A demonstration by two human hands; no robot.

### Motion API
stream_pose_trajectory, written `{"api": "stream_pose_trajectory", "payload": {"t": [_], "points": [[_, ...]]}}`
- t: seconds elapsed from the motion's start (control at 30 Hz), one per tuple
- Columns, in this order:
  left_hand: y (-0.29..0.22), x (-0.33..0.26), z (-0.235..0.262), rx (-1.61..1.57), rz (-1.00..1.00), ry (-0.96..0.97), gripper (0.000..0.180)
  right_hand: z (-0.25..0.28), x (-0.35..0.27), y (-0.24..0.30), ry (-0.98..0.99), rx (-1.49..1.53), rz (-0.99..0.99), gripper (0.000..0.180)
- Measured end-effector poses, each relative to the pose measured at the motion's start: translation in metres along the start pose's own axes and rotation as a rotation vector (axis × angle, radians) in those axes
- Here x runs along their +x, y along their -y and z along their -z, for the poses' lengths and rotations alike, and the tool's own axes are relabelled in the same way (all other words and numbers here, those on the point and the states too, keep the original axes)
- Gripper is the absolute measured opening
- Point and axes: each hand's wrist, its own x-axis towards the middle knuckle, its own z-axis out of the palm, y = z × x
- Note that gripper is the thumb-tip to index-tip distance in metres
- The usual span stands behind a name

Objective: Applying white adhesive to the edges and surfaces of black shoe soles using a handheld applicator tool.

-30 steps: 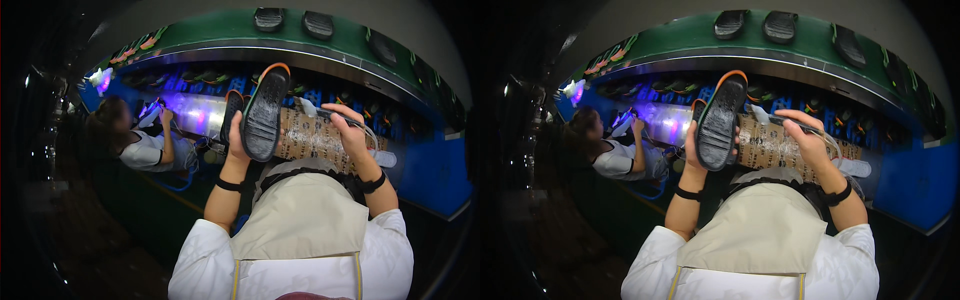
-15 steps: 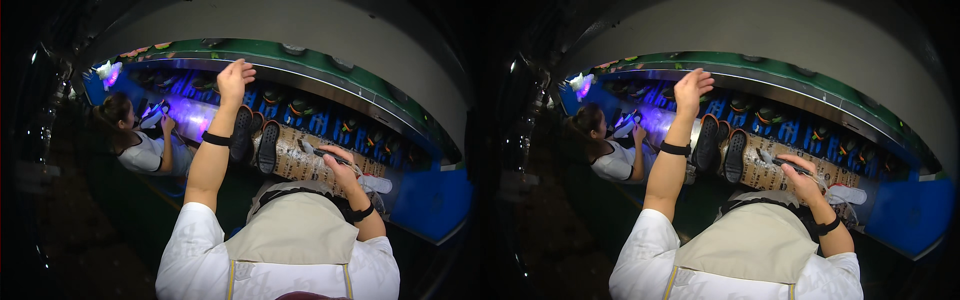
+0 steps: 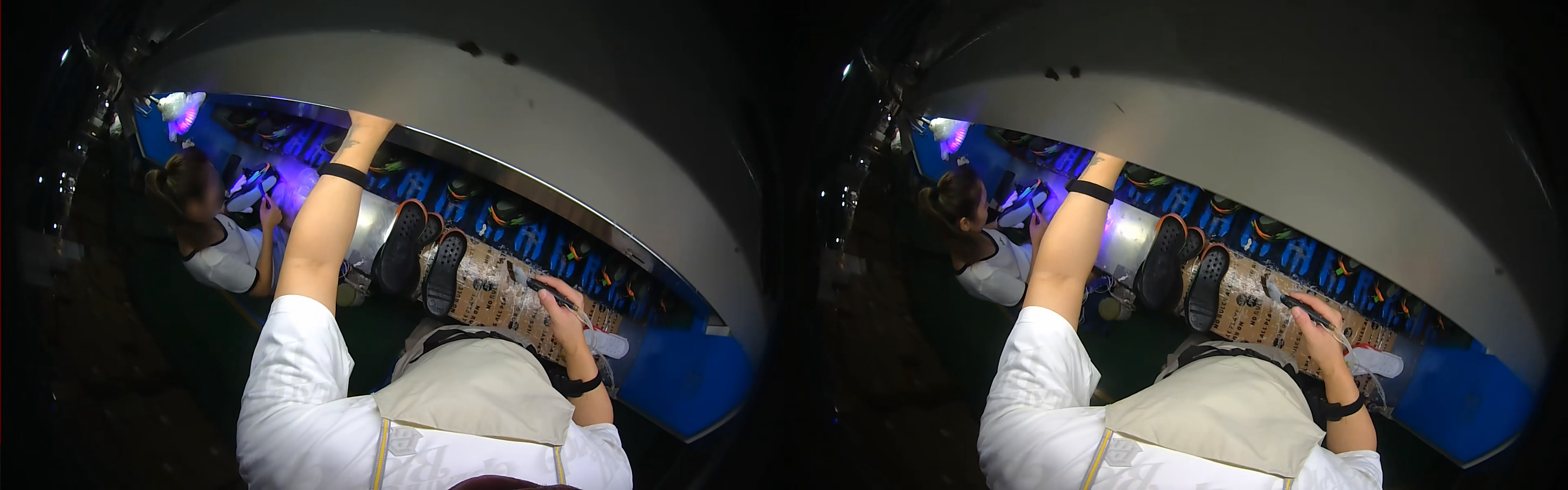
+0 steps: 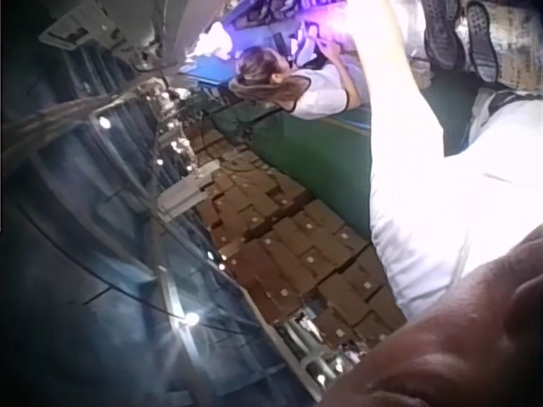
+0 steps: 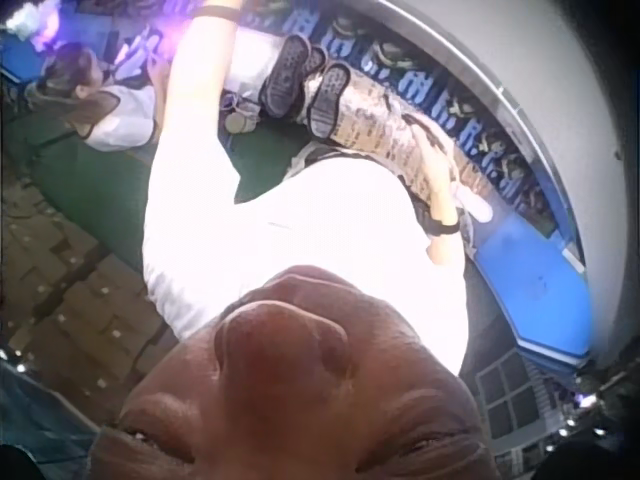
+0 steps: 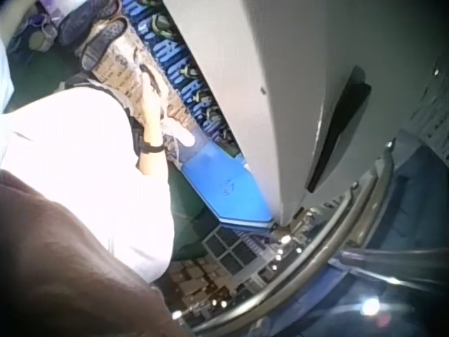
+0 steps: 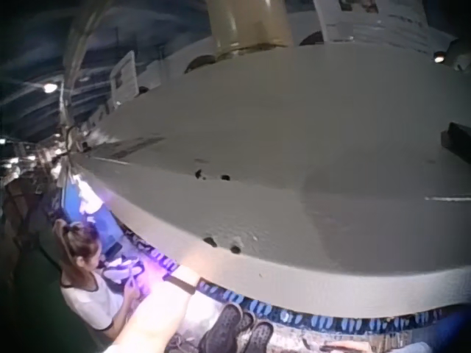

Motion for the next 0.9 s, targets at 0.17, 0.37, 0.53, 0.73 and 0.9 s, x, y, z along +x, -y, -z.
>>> {"api": "stream_pose_trajectory", "payload": {"t": [0.17, 0.37, 0.53, 0.73, 0.9], "points": [[0.051, 0.019, 0.000, 0.071, 0.092, -0.050, 0.039, 0.000, 0.011, 0.000, -0.015, -0.031, -0.027, 0.030], [0.175, 0.051, 0.026, 0.216, 0.466, 0.063, 0.044, 0.001, 0.006, -0.026, -0.107, -0.032, -0.022, 0.029], [0.218, 0.056, 0.036, 0.162, 0.622, 0.163, 0.048, 0.006, 0.008, -0.061, -0.127, -0.249, 0.098, 0.030], [0.205, 0.042, 0.038, 0.049, 0.601, 0.149, 0.054, 0.007, 0.022, -0.047, -0.030, -0.140, 0.042, 0.033], [0.187, 0.040, 0.048, -0.086, 0.611, 0.151, 0.058, 0.002, 0.028, -0.016, 0.013, 0.067, -0.027, 0.034]]}}
